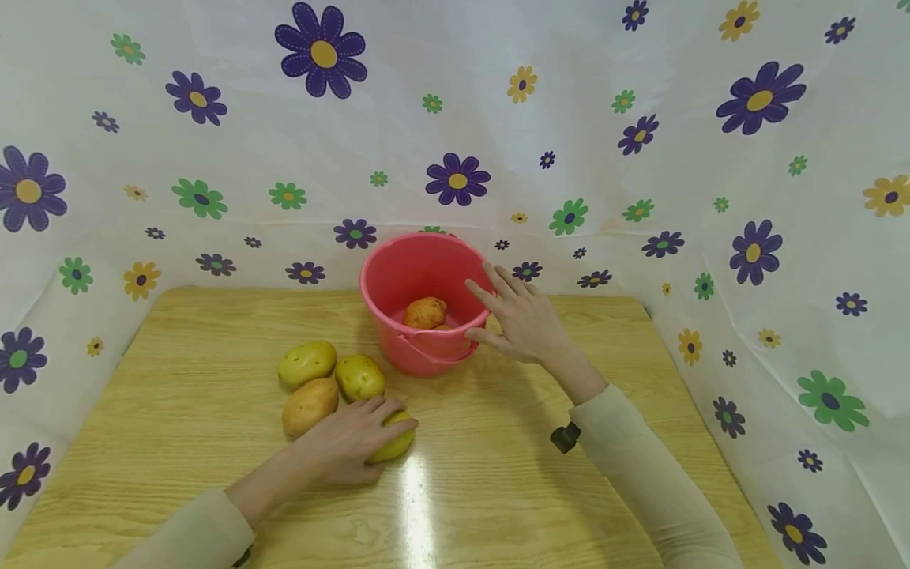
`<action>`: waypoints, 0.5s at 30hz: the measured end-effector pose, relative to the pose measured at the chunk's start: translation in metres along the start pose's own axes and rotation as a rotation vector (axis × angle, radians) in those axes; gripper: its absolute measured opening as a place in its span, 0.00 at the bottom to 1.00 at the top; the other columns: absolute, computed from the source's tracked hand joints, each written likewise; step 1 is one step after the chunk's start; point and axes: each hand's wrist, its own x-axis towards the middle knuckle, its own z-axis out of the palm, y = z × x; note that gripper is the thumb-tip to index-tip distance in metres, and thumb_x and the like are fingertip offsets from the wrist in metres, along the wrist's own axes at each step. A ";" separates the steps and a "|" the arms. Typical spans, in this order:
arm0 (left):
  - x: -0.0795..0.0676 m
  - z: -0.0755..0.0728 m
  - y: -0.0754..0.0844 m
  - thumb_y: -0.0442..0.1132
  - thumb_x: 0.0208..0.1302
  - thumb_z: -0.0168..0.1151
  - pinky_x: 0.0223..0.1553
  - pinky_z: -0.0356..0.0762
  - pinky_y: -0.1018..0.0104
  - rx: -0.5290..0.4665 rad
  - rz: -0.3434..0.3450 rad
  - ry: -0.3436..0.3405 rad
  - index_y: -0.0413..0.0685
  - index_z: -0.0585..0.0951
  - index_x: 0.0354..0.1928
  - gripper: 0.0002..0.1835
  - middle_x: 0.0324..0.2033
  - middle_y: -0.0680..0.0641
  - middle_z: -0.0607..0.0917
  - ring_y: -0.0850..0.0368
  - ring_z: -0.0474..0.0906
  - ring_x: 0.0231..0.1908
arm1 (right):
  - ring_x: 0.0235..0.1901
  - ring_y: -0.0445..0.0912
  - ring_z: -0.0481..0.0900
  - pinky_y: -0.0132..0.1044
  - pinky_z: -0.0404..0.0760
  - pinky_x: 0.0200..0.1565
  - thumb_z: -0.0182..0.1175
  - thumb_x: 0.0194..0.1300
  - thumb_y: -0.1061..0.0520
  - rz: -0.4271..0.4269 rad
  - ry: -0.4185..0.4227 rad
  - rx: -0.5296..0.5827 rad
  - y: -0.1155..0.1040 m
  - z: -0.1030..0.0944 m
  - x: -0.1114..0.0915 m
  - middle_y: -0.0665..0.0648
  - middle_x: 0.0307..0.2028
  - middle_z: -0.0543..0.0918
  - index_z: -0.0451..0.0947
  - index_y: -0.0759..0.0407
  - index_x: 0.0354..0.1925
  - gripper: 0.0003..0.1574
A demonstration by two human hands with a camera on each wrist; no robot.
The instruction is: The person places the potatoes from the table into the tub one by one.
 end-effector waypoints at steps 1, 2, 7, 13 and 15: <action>0.001 -0.001 0.001 0.54 0.57 0.75 0.61 0.86 0.51 -0.011 0.000 0.002 0.56 0.72 0.73 0.41 0.67 0.42 0.77 0.45 0.80 0.63 | 0.82 0.62 0.59 0.66 0.71 0.74 0.10 0.62 0.10 0.001 -0.004 0.000 0.000 0.000 0.000 0.61 0.85 0.52 0.58 0.45 0.83 0.70; 0.002 -0.002 0.001 0.54 0.58 0.75 0.62 0.85 0.51 -0.019 0.000 0.002 0.56 0.72 0.73 0.41 0.68 0.42 0.77 0.45 0.80 0.64 | 0.82 0.62 0.59 0.66 0.71 0.75 0.10 0.62 0.10 0.001 -0.007 0.000 0.000 -0.001 0.000 0.61 0.85 0.51 0.57 0.45 0.83 0.70; 0.007 -0.009 0.004 0.56 0.59 0.75 0.63 0.85 0.51 -0.026 0.011 0.024 0.56 0.72 0.72 0.40 0.67 0.42 0.77 0.44 0.80 0.64 | 0.82 0.62 0.59 0.66 0.71 0.74 0.10 0.61 0.10 0.003 -0.012 0.001 -0.001 -0.002 0.000 0.61 0.85 0.51 0.57 0.45 0.83 0.70; 0.016 -0.021 0.004 0.56 0.58 0.77 0.58 0.88 0.54 0.000 0.032 0.106 0.56 0.72 0.71 0.41 0.64 0.44 0.78 0.47 0.82 0.58 | 0.83 0.62 0.58 0.66 0.71 0.75 0.10 0.60 0.10 0.005 -0.010 0.010 -0.001 -0.002 0.000 0.61 0.85 0.51 0.57 0.45 0.83 0.71; 0.018 -0.025 0.004 0.55 0.57 0.78 0.56 0.88 0.54 0.000 0.043 0.128 0.55 0.72 0.71 0.41 0.63 0.43 0.78 0.47 0.83 0.57 | 0.82 0.62 0.59 0.66 0.71 0.74 0.12 0.61 0.10 0.003 -0.004 0.007 -0.001 -0.001 0.000 0.61 0.85 0.51 0.57 0.45 0.83 0.70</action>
